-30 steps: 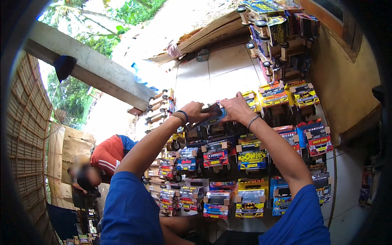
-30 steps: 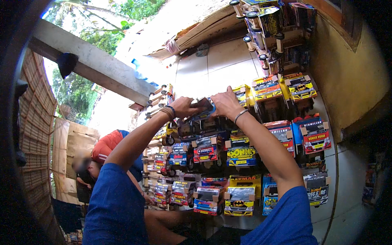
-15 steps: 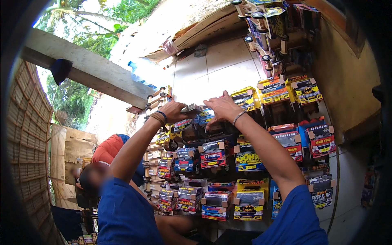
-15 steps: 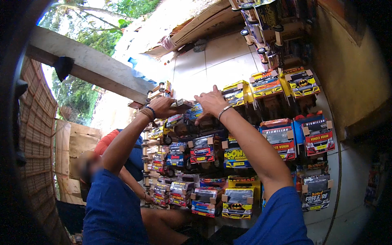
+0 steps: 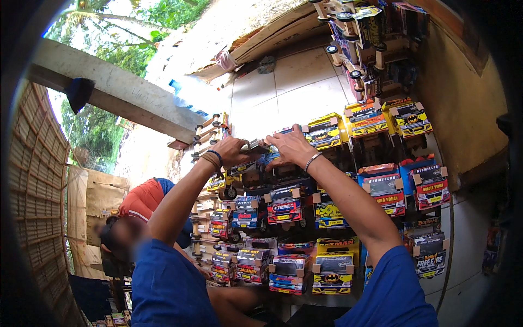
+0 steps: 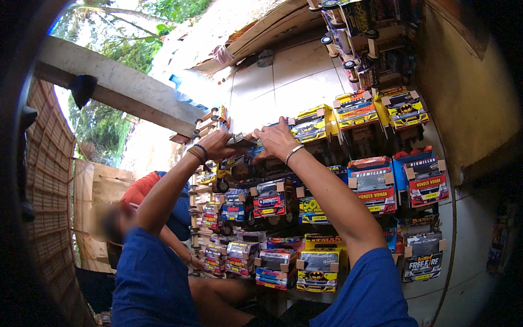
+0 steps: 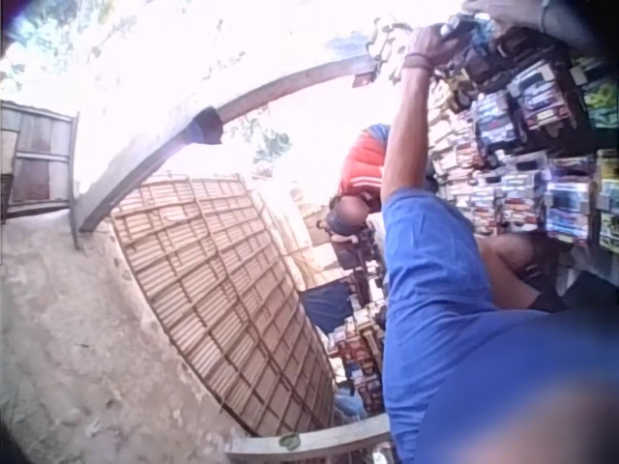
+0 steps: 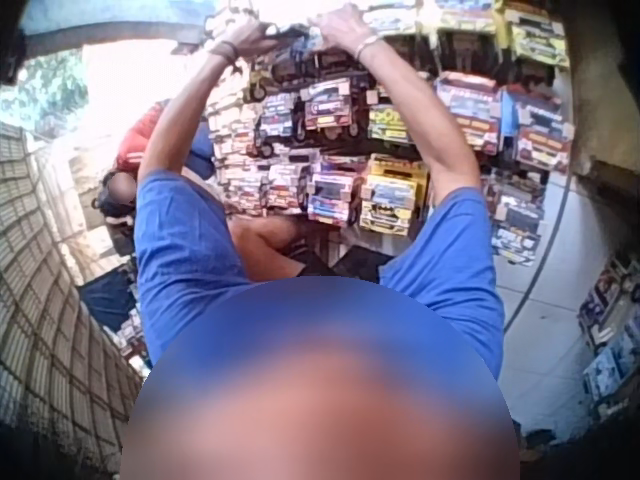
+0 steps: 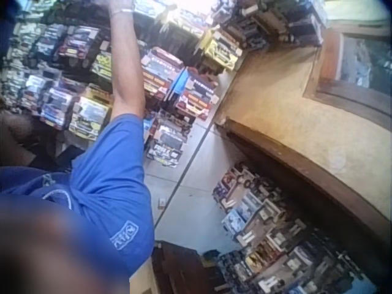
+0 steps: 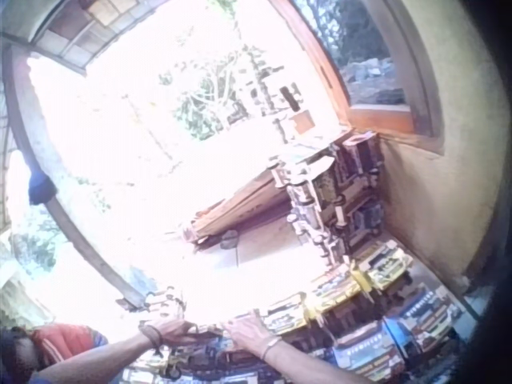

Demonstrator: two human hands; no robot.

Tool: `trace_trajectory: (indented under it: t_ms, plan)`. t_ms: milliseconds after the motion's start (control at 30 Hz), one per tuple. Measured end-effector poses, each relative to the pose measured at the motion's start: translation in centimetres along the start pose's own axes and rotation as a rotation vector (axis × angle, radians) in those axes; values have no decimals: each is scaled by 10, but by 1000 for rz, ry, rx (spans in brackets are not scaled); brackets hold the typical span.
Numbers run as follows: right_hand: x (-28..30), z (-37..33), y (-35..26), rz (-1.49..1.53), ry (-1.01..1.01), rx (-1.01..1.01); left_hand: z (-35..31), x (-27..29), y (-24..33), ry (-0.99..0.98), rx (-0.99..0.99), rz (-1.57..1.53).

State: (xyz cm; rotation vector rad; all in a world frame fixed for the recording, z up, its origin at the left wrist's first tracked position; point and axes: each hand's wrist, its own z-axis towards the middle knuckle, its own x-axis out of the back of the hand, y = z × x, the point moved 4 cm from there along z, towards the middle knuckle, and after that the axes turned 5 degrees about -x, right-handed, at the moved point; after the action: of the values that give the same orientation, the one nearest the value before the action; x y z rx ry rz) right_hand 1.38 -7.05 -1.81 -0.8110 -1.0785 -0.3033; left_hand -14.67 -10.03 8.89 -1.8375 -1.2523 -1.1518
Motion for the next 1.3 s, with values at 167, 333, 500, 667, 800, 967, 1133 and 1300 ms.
trace_trajectory:
  t_ms: [167,333,500,667,800,967,1133,1300]
  plan:
    - [0,-2,0,7,2,-6,2,-2,0,-8,14,-13]
    - [3,-3,-1,12,39,-4,2,-14,-2,74,25,-59]
    - [3,-3,0,28,-117,-20,1,-25,-7,126,67,0]
    - [26,-6,-2,6,-99,7,-4,-12,-10,65,-69,25]
    - [64,-18,39,-49,-122,-31,-21,12,-16,67,-35,138]
    - [85,-46,82,-7,-224,-80,-17,33,18,95,-120,80]
    - [78,-47,85,2,-260,-102,17,37,69,37,-184,47]
    - [73,-46,88,138,-216,-96,48,37,87,58,-209,58]
